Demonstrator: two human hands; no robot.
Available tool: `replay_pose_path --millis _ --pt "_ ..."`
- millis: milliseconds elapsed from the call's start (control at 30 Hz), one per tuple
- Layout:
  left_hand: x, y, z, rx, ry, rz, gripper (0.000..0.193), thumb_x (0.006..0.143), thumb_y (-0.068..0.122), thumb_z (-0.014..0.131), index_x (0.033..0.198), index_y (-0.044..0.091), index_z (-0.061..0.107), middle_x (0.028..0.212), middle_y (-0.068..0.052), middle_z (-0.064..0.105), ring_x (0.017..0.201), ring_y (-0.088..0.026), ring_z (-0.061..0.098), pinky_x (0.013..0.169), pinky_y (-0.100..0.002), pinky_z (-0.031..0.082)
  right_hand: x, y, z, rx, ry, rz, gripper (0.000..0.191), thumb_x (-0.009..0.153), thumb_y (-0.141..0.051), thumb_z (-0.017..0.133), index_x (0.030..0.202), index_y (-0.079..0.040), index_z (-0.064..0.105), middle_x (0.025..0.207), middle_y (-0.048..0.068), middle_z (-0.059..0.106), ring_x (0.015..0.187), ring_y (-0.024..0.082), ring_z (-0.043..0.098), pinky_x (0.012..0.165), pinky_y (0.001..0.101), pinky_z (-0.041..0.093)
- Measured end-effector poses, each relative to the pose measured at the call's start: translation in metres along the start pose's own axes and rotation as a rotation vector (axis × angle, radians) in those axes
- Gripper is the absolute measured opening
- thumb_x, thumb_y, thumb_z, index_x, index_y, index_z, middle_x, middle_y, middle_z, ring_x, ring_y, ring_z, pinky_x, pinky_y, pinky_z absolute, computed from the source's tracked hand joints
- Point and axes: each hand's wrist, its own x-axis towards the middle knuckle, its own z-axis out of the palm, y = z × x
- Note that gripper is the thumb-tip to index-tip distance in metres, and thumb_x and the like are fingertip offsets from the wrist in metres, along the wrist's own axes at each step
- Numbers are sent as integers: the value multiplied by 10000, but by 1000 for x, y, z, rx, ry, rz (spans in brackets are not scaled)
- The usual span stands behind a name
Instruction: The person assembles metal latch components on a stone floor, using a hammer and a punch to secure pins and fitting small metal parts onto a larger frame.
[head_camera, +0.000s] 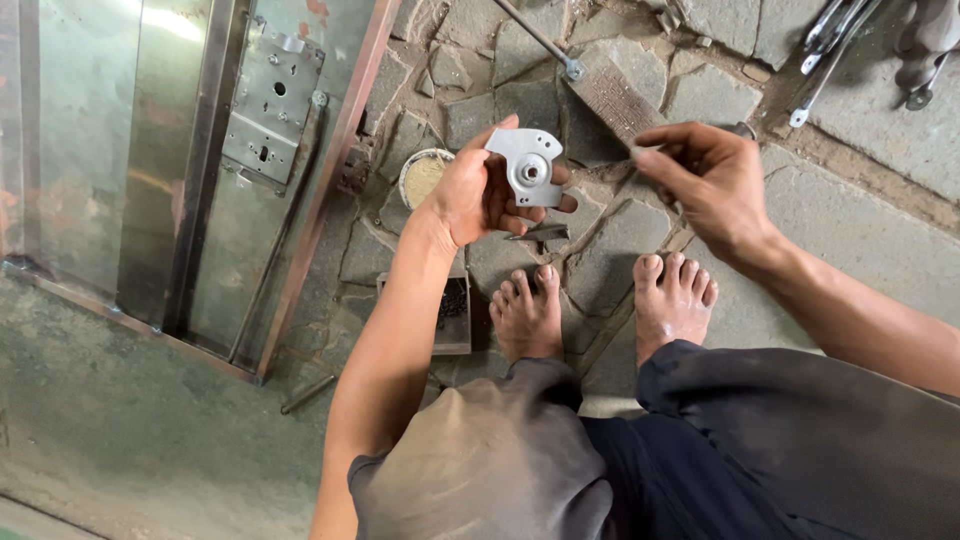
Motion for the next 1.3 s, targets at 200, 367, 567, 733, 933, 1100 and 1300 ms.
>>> replay_pose_path --millis 200,367,567,733,933,1100,1300 --pt "-1 10 3 31 3 -43 729 1024 586 419 1214 -52 717 1009 -265 789 656 -225 746 506 -316 604 -7 5 -19 52 98 -47 201 1000 -143 747 1179 -52 737 927 55 744 644 50 626 553 194 518" --pt "7 11 -7 -60 36 18 653 1023 531 461 1200 -44 713 1004 -228 773 651 -213 742 511 -312 601 -10 12 -28 110 127 -73 198 1019 -120 744 1186 -15 730 921 40 733 683 32 616 598 180 507" --pt "25 5 -26 -119 79 343 366 973 95 638 1319 -23 631 1091 -142 704 898 -197 713 749 -304 622 -11 22 -32 160 133 -76 211 1010 -107 743 1195 -8 724 916 26 724 690 29 606 600 179 504" --pt "36 1 -19 82 302 643 564 851 -64 737 1363 88 555 1163 -105 644 1007 -201 679 822 -337 613 -10 29 -33 166 124 -75 213 1006 -100 742 1198 -9 723 921 29 727 693 29 609 599 179 499" --pt "50 2 -6 312 399 807 585 789 -88 816 1330 26 622 1107 -118 739 982 -214 752 931 -374 667 -11 38 -35 112 155 -62 208 1013 -108 740 1197 -13 723 903 26 721 674 31 599 580 184 499" --pt "72 0 -6 365 367 826 471 847 -60 802 1297 -20 669 1089 -121 783 948 -170 762 909 -311 643 -11 46 -37 83 172 -41 196 1014 -110 744 1186 -17 724 892 14 710 670 28 590 575 180 494" --pt "87 -2 -10 351 381 836 458 872 -73 776 1315 -34 667 1061 -109 781 905 -147 744 855 -306 643 -11 56 -38 143 154 -72 188 1028 -100 735 1190 -7 721 869 -3 683 674 22 571 575 182 471"
